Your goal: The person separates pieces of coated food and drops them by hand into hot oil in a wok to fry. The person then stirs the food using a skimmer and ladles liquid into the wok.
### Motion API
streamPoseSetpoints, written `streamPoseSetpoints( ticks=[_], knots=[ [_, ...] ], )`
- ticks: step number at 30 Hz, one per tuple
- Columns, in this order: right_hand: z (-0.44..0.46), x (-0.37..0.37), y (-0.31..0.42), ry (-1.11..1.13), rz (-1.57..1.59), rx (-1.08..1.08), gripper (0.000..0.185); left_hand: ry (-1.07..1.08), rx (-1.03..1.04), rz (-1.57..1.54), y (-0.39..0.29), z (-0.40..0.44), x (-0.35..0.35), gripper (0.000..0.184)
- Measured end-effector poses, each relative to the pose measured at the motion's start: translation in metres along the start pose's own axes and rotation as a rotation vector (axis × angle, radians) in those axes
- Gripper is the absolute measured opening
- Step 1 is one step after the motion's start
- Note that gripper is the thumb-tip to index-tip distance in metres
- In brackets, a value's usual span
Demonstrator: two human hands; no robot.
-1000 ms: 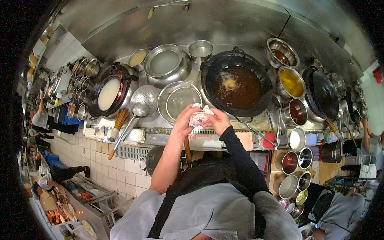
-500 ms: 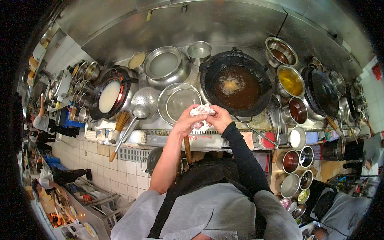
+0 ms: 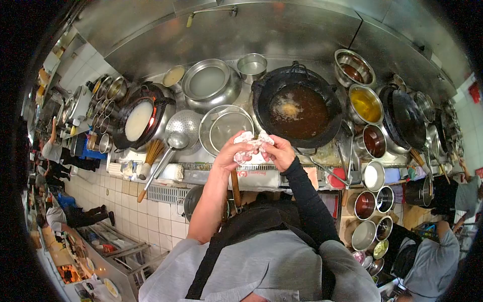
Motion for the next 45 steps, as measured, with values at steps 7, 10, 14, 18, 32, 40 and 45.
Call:
streamPoseSetpoints(
  ticks=[7, 10, 14, 18, 32, 40, 45],
  knots=[
    [0.000, -0.002, 0.025, 0.029, -0.355, 0.018, 0.013, 0.029, 0.004, 0.039, -0.002, 0.000, -0.006, 0.051],
    [0.001, 0.010, 0.027, -0.137, -0.512, -0.067, 0.013, 0.002, 0.003, 0.025, 0.000, 0.007, -0.009, 0.051],
    [0.010, -0.006, 0.015, -0.308, -0.443, -0.238, 0.017, -0.047, 0.015, 0.041, -0.003, 0.009, -0.006, 0.049],
    [0.007, -0.032, 0.044, -0.256, -0.285, -0.232, 0.021, -0.079, 0.010, 0.021, -0.011, 0.001, -0.015, 0.048],
    [-0.013, 0.030, 0.061, 0.000, 0.435, -0.002, 0.039, -0.142, 0.042, 0.016, -0.003, -0.001, -0.021, 0.042],
    [-0.007, 0.024, 0.049, -0.140, 0.432, -0.036, 0.021, -0.202, 0.024, 0.015, 0.001, -0.003, -0.016, 0.042],
    [-0.008, 0.016, 0.044, -0.166, 0.419, -0.064, 0.012, -0.199, 0.030, 0.002, 0.006, 0.000, -0.019, 0.042]
  ],
)
Point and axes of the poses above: each hand's wrist, its own z-axis towards the middle knuckle, its own x-axis out of the palm, y = z × x, the point moved 1 cm from there along z, towards the middle knuckle, and after that the axes turned 12 degrees about z, right-handed, at the moved point
